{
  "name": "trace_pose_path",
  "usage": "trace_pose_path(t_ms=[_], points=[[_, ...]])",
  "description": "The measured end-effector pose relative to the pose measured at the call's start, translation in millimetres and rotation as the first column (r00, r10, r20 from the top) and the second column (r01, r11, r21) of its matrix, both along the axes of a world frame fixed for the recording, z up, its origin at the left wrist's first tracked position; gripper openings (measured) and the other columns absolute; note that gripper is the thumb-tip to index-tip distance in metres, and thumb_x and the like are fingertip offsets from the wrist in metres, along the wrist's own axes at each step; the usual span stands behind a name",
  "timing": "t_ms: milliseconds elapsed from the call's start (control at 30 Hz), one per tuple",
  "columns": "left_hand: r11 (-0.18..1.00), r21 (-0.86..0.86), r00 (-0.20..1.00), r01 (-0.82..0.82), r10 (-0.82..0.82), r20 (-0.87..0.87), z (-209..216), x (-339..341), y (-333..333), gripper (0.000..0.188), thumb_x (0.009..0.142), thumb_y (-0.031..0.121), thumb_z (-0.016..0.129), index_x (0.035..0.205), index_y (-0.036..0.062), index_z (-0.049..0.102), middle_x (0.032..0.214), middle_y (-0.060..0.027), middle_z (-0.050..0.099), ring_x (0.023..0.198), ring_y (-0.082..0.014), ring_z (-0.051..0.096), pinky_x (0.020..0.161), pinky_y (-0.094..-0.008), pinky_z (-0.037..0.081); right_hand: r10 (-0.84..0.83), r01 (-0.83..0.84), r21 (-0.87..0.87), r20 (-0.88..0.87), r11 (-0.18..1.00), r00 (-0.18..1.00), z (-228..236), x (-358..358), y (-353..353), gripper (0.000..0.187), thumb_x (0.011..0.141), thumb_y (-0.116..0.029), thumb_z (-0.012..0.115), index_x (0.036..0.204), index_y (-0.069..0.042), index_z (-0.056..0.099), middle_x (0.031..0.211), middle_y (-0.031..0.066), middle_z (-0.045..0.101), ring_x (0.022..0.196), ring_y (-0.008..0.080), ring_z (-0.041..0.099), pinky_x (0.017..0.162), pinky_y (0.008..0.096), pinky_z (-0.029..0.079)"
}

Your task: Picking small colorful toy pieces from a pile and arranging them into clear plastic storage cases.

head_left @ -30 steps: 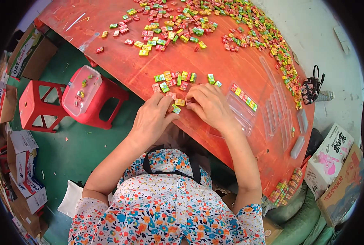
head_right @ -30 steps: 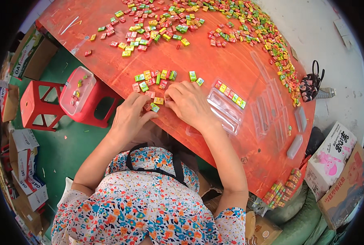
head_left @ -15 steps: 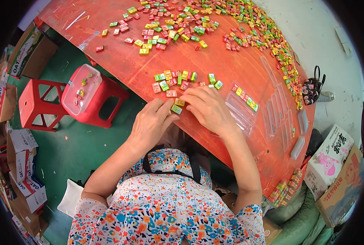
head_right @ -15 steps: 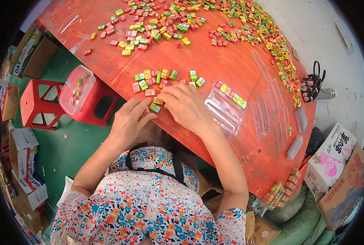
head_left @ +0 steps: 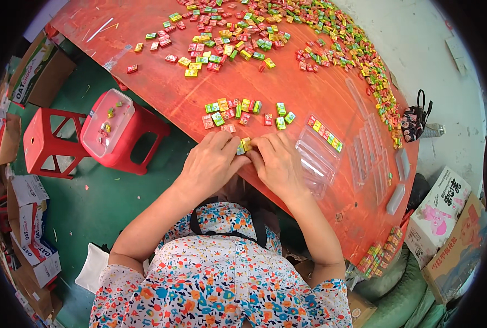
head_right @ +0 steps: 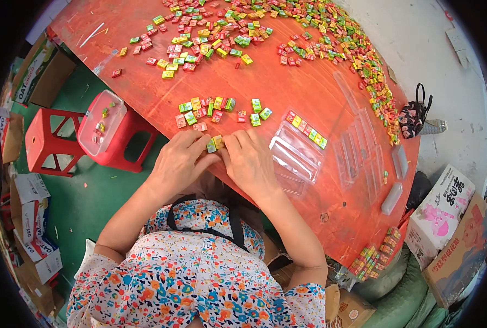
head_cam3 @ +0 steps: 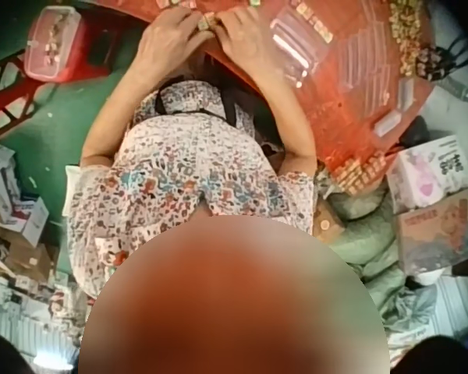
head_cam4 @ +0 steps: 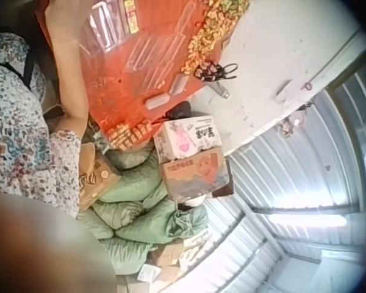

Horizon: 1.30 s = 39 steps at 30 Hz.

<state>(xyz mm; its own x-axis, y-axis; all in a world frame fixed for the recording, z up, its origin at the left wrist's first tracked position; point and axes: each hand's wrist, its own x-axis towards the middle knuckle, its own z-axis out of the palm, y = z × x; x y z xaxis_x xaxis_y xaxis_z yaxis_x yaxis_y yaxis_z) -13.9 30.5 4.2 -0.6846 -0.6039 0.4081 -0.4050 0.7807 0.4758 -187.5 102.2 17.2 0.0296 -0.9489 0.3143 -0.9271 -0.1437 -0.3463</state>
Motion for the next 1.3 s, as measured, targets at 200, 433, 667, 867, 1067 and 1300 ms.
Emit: trace_pose_path(t_ms=[200, 433, 667, 867, 1067, 1300], points=[[0.998, -0.026, 0.998, -0.059, 0.059, 0.022, -3.5, -4.3, 3.4, 0.028, 0.077, 0.018, 0.074, 0.096, 0.0010, 0.062, 0.099, -0.0116, 0.058, 0.091, -0.0286, 0.061, 0.075, -0.0378, 0.056, -0.003, 0.003, -0.008, 0.023, 1.000, 1.000, 15.2, -14.0, -28.9, 0.019, 0.082, -0.010, 0.070, 0.100, -0.005, 0.065, 0.099, 0.0086, 0.065, 0.093, 0.0309, 0.062, 0.076, 0.0416, 0.052], [0.999, 0.003, 0.998, -0.036, 0.036, 0.057, -0.2, 11.2, -13.7, 0.022, 0.078, 0.014, 0.072, 0.094, 0.0013, 0.063, 0.095, -0.0117, 0.058, 0.089, -0.0299, 0.061, 0.075, -0.0397, 0.055, 0.063, -0.064, -0.019, -0.060, 0.998, 0.996, -1.0, -12.9, -59.9, 0.020, 0.082, -0.011, 0.070, 0.101, -0.006, 0.066, 0.103, 0.0084, 0.066, 0.096, 0.0301, 0.063, 0.080, 0.0412, 0.052], [0.996, 0.088, 0.999, 0.027, -0.029, 0.028, 3.7, 20.2, -21.6, 0.023, 0.078, 0.014, 0.073, 0.096, 0.0035, 0.063, 0.095, -0.0117, 0.058, 0.088, -0.0308, 0.061, 0.074, -0.0415, 0.054, 0.271, -0.268, -0.052, 0.056, 0.962, 0.961, 4.8, -9.0, -26.0, 0.032, 0.076, -0.015, 0.076, 0.106, -0.008, 0.067, 0.110, 0.0067, 0.066, 0.102, 0.0283, 0.062, 0.087, 0.0409, 0.049], [0.983, 0.167, 0.996, 0.073, -0.081, 0.041, 12.8, 13.1, -14.3, 0.025, 0.078, 0.015, 0.074, 0.098, 0.0035, 0.064, 0.098, -0.0119, 0.058, 0.090, -0.0309, 0.063, 0.073, -0.0413, 0.055, 0.074, -0.084, 0.074, 0.121, 0.994, 0.990, 19.3, -35.0, 2.2, 0.035, 0.078, -0.011, 0.075, 0.112, -0.005, 0.066, 0.112, 0.0095, 0.065, 0.105, 0.0310, 0.061, 0.089, 0.0414, 0.050], [0.995, 0.094, 0.995, 0.029, -0.038, 0.092, 4.6, 4.6, -12.8, 0.035, 0.077, 0.018, 0.075, 0.106, 0.0044, 0.063, 0.105, -0.0120, 0.059, 0.095, -0.0304, 0.064, 0.075, -0.0399, 0.056, 0.070, -0.086, 0.113, 0.143, 0.990, 0.987, 5.8, -32.7, 0.1, 0.033, 0.083, -0.004, 0.071, 0.114, -0.003, 0.064, 0.111, 0.0130, 0.064, 0.101, 0.0348, 0.063, 0.085, 0.0414, 0.053], [0.986, 0.162, 0.999, 0.035, -0.037, 0.010, 15.8, 4.7, -14.3, 0.029, 0.080, 0.014, 0.071, 0.106, 0.0036, 0.064, 0.101, -0.0126, 0.060, 0.092, -0.0314, 0.063, 0.075, -0.0411, 0.055, 0.024, -0.053, 0.114, 0.240, 0.992, 0.970, 13.9, -36.8, -2.2, 0.031, 0.083, -0.007, 0.071, 0.113, -0.003, 0.065, 0.113, 0.0134, 0.064, 0.102, 0.0360, 0.063, 0.085, 0.0434, 0.052]])
